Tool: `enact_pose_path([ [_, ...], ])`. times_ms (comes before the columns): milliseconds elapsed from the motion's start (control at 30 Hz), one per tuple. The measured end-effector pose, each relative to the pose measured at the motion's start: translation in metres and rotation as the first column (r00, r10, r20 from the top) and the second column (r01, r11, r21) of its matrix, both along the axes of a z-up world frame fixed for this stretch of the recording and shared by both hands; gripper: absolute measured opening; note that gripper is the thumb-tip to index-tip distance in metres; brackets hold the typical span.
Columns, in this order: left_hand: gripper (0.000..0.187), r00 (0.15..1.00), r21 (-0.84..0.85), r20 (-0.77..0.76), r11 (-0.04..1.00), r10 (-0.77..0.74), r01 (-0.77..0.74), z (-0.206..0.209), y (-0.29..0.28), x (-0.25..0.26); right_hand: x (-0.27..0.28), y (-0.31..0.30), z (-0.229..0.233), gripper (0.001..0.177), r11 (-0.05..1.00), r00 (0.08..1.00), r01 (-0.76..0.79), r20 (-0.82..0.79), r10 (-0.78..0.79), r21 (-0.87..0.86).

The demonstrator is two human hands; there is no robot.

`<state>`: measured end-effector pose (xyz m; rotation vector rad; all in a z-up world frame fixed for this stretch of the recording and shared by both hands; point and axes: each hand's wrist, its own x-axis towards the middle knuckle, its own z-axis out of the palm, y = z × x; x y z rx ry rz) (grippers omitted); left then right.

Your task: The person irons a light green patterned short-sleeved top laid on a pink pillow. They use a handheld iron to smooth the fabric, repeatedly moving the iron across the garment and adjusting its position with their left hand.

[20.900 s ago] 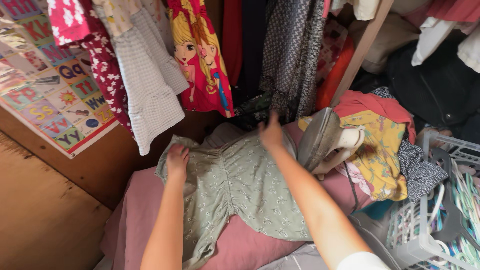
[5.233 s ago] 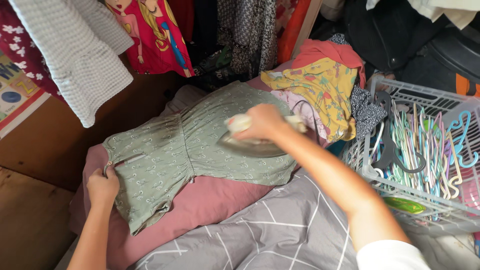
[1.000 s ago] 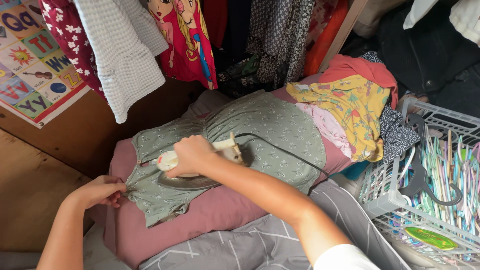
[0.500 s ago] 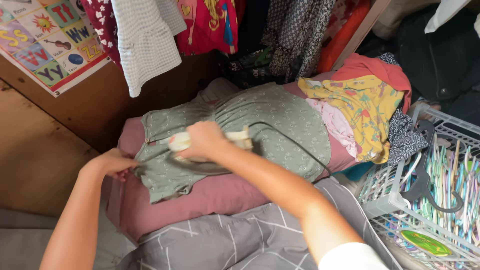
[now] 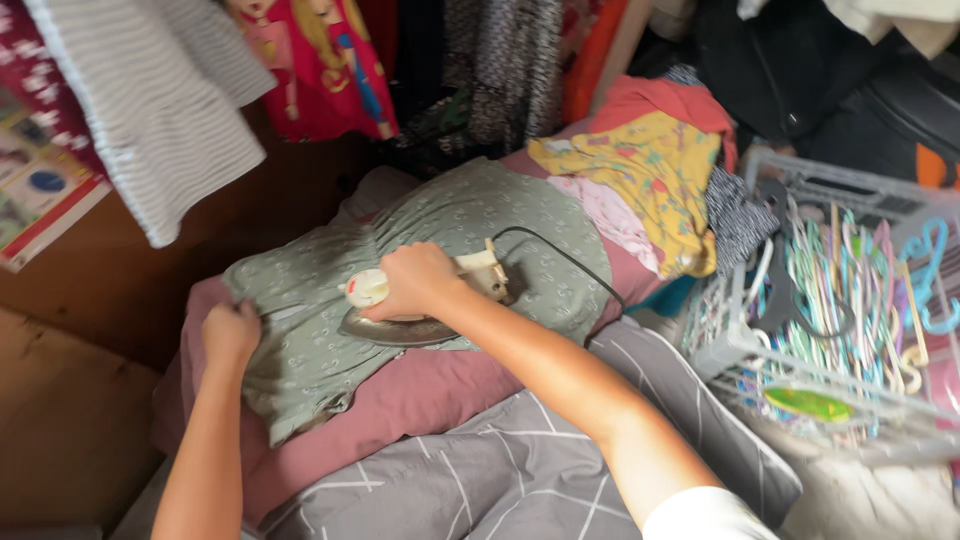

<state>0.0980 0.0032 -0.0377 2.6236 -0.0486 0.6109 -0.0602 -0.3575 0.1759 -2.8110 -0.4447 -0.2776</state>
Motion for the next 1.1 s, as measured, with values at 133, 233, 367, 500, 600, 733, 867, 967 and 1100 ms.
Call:
enact_pose_path([
  [133, 0.036, 0.996, -0.329, 0.057, 0.941, -0.063, 0.079, 0.031, -0.006, -0.031, -0.001, -0.002, 0.004, 0.069, 0.999, 1.0, 0.01, 0.006, -0.01, -0.032],
  [233, 0.036, 0.998, -0.264, 0.048, 0.963, -0.039, 0.05, 0.039, -0.011, -0.041, 0.002, -0.014, 0.01, 0.068, 0.998, 0.999, 0.016, 0.046, -0.014, -0.062],
  [367, 0.039, 1.0, -0.21, -0.011, 0.978, -0.01, 0.007, 0.038, -0.01, -0.039, -0.007, -0.055, 0.014, 0.067, 0.985, 0.987, 0.147, 0.076, -0.141, -0.086],
  [500, 0.039, 0.995, -0.256, -0.087, 0.966, -0.051, 0.027, 0.029, 0.002, -0.026, -0.014, -0.092, 0.012, 0.069, 0.948, 0.946, 0.316, 0.082, -0.313, -0.034],
  [600, 0.04, 0.987, -0.147, -0.15, 0.989, -0.049, 0.026, 0.021, 0.009, -0.017, -0.011, -0.098, 0.007, 0.071, 0.945, 0.945, 0.326, 0.007, -0.326, -0.032],
  [733, 0.042, 0.983, -0.076, -0.184, 0.997, -0.023, 0.009, 0.011, 0.019, -0.002, -0.003, -0.086, 0.0, 0.067, 0.954, 0.952, 0.295, 0.105, -0.288, -0.051],
  [867, 0.041, 0.972, -0.164, -0.229, 0.986, -0.057, 0.019, 0.003, 0.027, -0.003, 0.005, -0.076, -0.011, 0.067, 0.962, 0.96, 0.263, 0.114, -0.255, -0.068],
  [967, 0.04, 0.966, -0.113, -0.248, 0.992, -0.078, 0.051, 0.008, 0.029, -0.006, 0.008, -0.076, -0.008, 0.07, 0.964, 0.964, 0.25, 0.112, -0.24, -0.094],
  [1100, 0.042, 0.949, -0.037, -0.316, 0.999, -0.016, 0.004, 0.027, 0.029, 0.001, 0.008, -0.074, 0.004, 0.074, 0.966, 0.97, 0.241, 0.059, -0.237, -0.093],
])
